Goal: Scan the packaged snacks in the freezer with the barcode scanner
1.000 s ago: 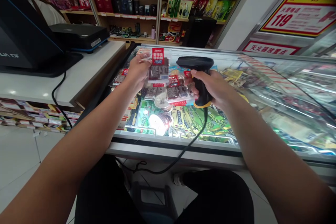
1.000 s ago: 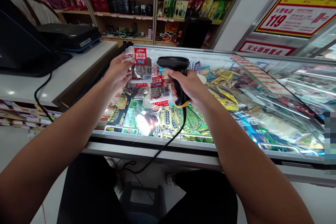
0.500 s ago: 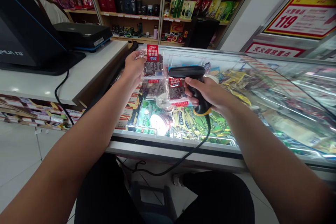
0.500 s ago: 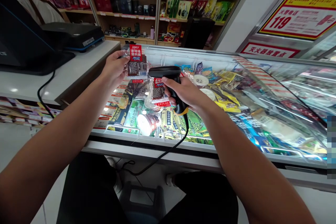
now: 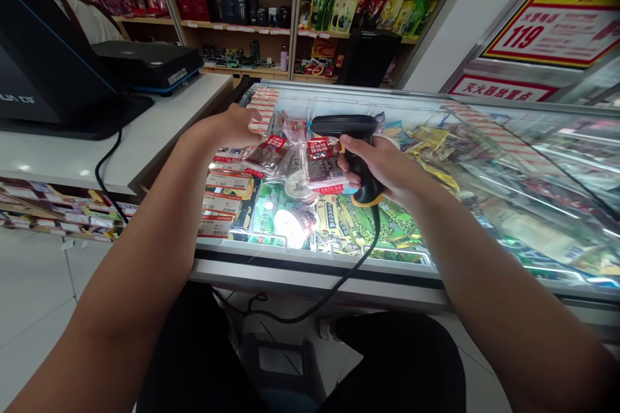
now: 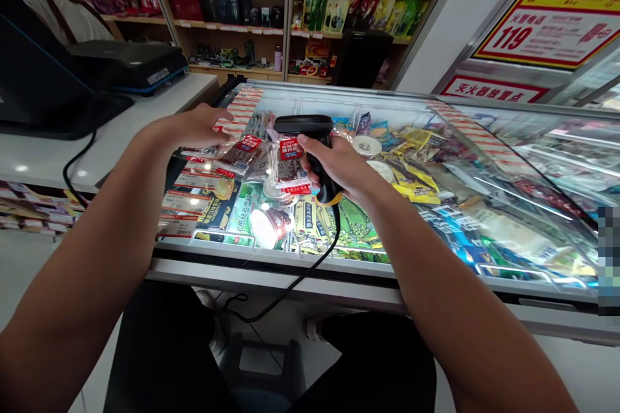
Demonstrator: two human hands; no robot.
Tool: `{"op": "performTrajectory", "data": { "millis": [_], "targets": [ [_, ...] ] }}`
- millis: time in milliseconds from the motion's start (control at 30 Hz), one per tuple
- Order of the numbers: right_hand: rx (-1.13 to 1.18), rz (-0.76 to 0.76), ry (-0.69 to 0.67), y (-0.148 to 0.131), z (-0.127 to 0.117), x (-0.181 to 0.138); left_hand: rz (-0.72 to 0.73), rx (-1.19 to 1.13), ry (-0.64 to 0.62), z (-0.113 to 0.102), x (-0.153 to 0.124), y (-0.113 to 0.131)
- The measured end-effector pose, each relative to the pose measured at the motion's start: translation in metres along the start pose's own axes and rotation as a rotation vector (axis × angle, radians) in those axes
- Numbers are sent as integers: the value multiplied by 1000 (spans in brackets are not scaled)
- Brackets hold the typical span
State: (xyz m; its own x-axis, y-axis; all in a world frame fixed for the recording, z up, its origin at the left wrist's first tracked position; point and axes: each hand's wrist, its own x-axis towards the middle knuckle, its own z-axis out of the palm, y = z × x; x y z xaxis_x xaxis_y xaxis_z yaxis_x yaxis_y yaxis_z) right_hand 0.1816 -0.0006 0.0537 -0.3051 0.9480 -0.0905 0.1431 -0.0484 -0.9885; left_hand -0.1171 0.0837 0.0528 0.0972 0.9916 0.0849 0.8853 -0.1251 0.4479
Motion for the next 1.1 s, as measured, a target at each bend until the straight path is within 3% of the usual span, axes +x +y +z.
{"op": "performTrajectory", "data": {
  "millis": [100, 167, 333, 700, 833, 933, 1033, 1100],
  "targets": [
    [14, -3, -16, 2, -2, 1, 216, 191, -366, 0, -23, 21],
    [24, -9, -13, 3, -2, 2, 214, 255, -450, 7, -37, 37],
    [5, -16, -20, 3, -1, 2, 203, 478, -414, 25, -47, 58],
    [-2, -20, 0, 4, -4, 4, 77, 538, -437, 42, -27, 47],
    [-39, -6, 82, 1, -5, 7, 71, 524, -393, 43, -26, 46],
    [-117, -44, 216, 0, -10, 10, 133, 507, -275, 42, -29, 52],
    [-259, -65, 381, 3, -19, 12, 191, 302, -160, 45, -33, 62],
    [-353, -58, 412, 5, -24, 12, 195, 139, -130, 50, -36, 66]
  ]
}}
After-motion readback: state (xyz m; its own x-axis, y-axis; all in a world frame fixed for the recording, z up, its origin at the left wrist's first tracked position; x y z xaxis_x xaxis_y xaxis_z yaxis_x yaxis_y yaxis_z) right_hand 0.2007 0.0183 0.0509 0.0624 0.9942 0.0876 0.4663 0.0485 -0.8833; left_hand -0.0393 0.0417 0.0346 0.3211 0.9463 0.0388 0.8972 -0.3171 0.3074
